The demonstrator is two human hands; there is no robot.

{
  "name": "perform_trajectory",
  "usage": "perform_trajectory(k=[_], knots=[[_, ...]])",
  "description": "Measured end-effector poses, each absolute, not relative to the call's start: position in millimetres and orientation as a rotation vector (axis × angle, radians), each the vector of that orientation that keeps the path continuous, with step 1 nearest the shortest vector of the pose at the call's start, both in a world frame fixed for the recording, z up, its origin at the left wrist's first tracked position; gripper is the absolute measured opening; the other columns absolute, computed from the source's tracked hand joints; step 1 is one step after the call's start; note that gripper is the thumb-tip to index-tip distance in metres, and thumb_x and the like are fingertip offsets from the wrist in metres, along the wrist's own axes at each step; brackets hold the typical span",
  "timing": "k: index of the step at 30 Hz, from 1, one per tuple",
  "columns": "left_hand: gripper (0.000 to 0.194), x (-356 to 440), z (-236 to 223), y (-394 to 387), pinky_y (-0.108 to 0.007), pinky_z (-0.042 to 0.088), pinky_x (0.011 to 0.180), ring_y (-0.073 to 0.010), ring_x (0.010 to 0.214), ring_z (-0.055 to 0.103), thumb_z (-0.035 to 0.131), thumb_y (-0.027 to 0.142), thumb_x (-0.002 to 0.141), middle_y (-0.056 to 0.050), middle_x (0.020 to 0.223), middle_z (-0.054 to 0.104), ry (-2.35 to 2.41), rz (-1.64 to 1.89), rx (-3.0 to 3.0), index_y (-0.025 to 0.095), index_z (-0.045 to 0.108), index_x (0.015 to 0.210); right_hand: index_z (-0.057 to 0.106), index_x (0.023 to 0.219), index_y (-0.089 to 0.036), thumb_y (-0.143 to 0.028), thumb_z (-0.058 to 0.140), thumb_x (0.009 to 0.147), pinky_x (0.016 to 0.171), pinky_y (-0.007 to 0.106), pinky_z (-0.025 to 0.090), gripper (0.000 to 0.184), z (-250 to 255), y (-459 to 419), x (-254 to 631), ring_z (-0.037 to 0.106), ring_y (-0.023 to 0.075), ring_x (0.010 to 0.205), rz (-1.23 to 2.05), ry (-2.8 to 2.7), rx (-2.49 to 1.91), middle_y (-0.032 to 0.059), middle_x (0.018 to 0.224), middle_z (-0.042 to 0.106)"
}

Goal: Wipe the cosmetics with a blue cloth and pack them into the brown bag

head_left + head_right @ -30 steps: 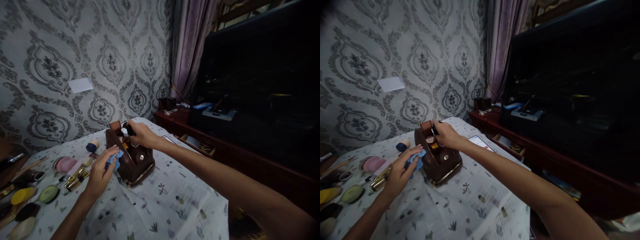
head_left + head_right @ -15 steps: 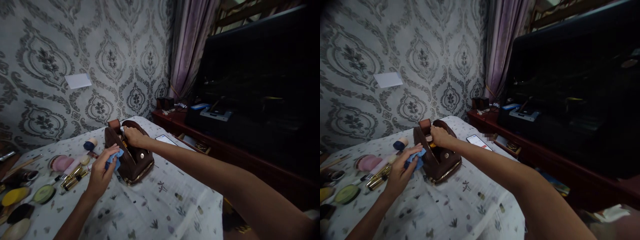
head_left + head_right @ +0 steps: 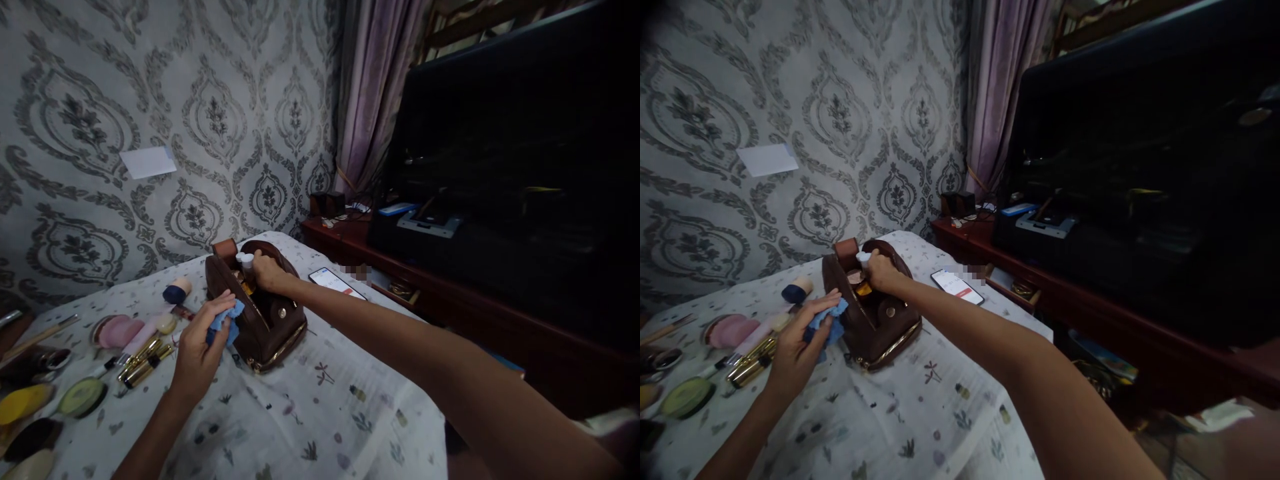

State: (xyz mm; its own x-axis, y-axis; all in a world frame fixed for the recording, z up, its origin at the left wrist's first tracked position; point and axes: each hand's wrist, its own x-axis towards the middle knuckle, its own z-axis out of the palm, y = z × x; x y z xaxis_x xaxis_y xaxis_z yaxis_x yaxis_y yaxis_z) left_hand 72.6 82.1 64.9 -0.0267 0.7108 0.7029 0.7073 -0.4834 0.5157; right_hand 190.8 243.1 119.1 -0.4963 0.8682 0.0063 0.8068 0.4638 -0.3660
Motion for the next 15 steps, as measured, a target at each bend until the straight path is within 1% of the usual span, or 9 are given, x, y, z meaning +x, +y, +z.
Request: perform_trajectory(k=[5, 11, 15], knots=[[0.02, 72.6, 64.3, 83.2, -0.032, 0.045, 0.105, -0.0194, 0.127, 0.057, 0.049, 0.024, 0.097, -0.006, 0.126, 0.067, 1.601, 1.587, 2.21, 0.022, 0.063, 0.112, 0.041, 0.127, -0.007, -0.012, 0.064, 0.086, 0.088, 0.032, 0.052, 0.048, 116.0, 248.9, 189.6, 0.063, 0.0315, 0.12, 0.558, -2.466, -1.45, 0.0253, 0.121, 0.066], [0.021, 73.6, 63.6, 82.8, -0.037, 0.044, 0.107, -0.0221, 0.128, 0.056, 0.049, 0.025, 0.097, -0.008, 0.126, 0.066, 1.605, 1.578, 2.19, 0.021, 0.063, 0.112, 0.039, 0.127, -0.005, -0.01, 0.064, 0.085, 0.086, 0.03, 0.051, 0.049, 117.7, 246.4, 193.4, 0.064, 0.03, 0.118, 0.611, -2.442, -1.428, 0.0286, 0.122, 0.065], [0.021, 74.0, 63.9, 82.4, -0.039, 0.045, 0.106, -0.0233, 0.128, 0.057, 0.049, 0.026, 0.097, -0.009, 0.125, 0.067, 1.602, 1.576, 2.179, 0.021, 0.063, 0.112, 0.039, 0.129, -0.005, -0.006, 0.064, 0.082, 0.088, 0.031, 0.051, 0.053, 118.6, 245.1, 195.4, 0.062, 0.0303, 0.121, 0.62, -2.456, -1.41, 0.0276, 0.125, 0.063]])
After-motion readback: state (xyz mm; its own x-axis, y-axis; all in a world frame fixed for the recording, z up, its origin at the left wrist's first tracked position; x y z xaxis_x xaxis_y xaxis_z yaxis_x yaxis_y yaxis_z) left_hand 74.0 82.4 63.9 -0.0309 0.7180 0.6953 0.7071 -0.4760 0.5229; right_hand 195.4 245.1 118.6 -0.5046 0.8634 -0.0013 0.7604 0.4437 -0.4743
